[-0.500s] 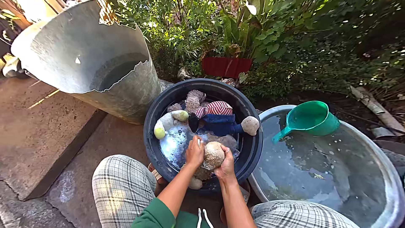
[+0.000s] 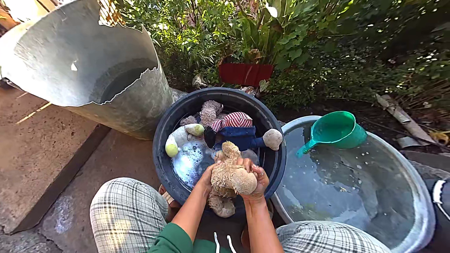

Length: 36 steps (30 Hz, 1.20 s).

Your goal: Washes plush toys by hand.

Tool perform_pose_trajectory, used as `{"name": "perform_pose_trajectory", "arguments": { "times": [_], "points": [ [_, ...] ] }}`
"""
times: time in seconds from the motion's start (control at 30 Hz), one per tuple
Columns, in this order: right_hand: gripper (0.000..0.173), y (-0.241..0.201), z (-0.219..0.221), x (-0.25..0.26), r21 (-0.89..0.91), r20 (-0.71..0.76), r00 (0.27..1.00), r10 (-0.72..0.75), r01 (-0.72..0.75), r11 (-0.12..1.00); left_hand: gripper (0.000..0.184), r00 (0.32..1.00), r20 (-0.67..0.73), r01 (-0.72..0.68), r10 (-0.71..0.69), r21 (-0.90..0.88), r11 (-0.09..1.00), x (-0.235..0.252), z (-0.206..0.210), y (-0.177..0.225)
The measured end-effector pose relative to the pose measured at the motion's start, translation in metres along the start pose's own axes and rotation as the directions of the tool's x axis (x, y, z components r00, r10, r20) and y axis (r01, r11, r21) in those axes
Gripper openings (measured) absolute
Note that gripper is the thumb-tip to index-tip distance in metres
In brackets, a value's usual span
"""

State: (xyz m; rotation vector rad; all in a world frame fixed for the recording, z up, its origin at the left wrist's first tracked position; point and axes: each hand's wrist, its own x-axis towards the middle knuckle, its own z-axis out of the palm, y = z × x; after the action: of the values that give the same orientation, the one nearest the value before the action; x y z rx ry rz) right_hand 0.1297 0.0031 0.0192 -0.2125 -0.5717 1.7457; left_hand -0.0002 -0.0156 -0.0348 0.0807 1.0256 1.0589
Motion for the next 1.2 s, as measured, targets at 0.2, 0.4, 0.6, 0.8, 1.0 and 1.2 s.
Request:
{"name": "perform_pose_trajectory", "arguments": {
  "times": [0.2, 0.4, 0.6, 0.8, 1.0, 1.2],
  "points": [
    [0.026, -0.001, -0.006, -0.004, -0.189, -0.582, 0.812, -0.034, -0.094, 0.977, 0.026, 0.946, -0.309, -0.18, 0.102, -0.236, 0.955, 0.025, 0.002, -0.02],
    [0.059, 0.034, -0.005, -0.031, -0.182, -0.907, 0.397, 0.137, -0.666, 0.724, 0.049, 0.876, -0.459, -0.098, 0.15, 0.134, 0.986, 0.047, -0.038, -0.033],
    [0.038, 0.042, -0.008, -0.033, 0.155, -0.925, 0.193, 0.326, -0.591, 0.791, 0.051, 0.828, -0.56, 0.037, 0.041, 0.127, 0.991, 0.043, -0.054, -0.024],
    [0.019, 0.038, -0.003, -0.032, 0.23, -0.816, 0.39, 0.427, -0.458, 0.858, 0.049, 0.632, -0.774, 0.208, 0.032, 0.21, 0.955, 0.062, -0.07, -0.021],
    [0.032, 0.034, -0.026, -0.039, 0.005, -0.771, 0.538, 0.342, -0.532, 0.847, 0.029, 0.942, -0.215, -0.312, 0.257, -0.279, 0.908, 0.056, -0.072, 0.012],
    [0.033, 0.043, -0.039, -0.04, -0.126, -0.689, 0.656, 0.309, -0.528, 0.84, 0.038, 0.912, 0.379, -0.41, 0.157, 0.84, 0.355, 0.006, 0.012, 0.037]
  ]
}}
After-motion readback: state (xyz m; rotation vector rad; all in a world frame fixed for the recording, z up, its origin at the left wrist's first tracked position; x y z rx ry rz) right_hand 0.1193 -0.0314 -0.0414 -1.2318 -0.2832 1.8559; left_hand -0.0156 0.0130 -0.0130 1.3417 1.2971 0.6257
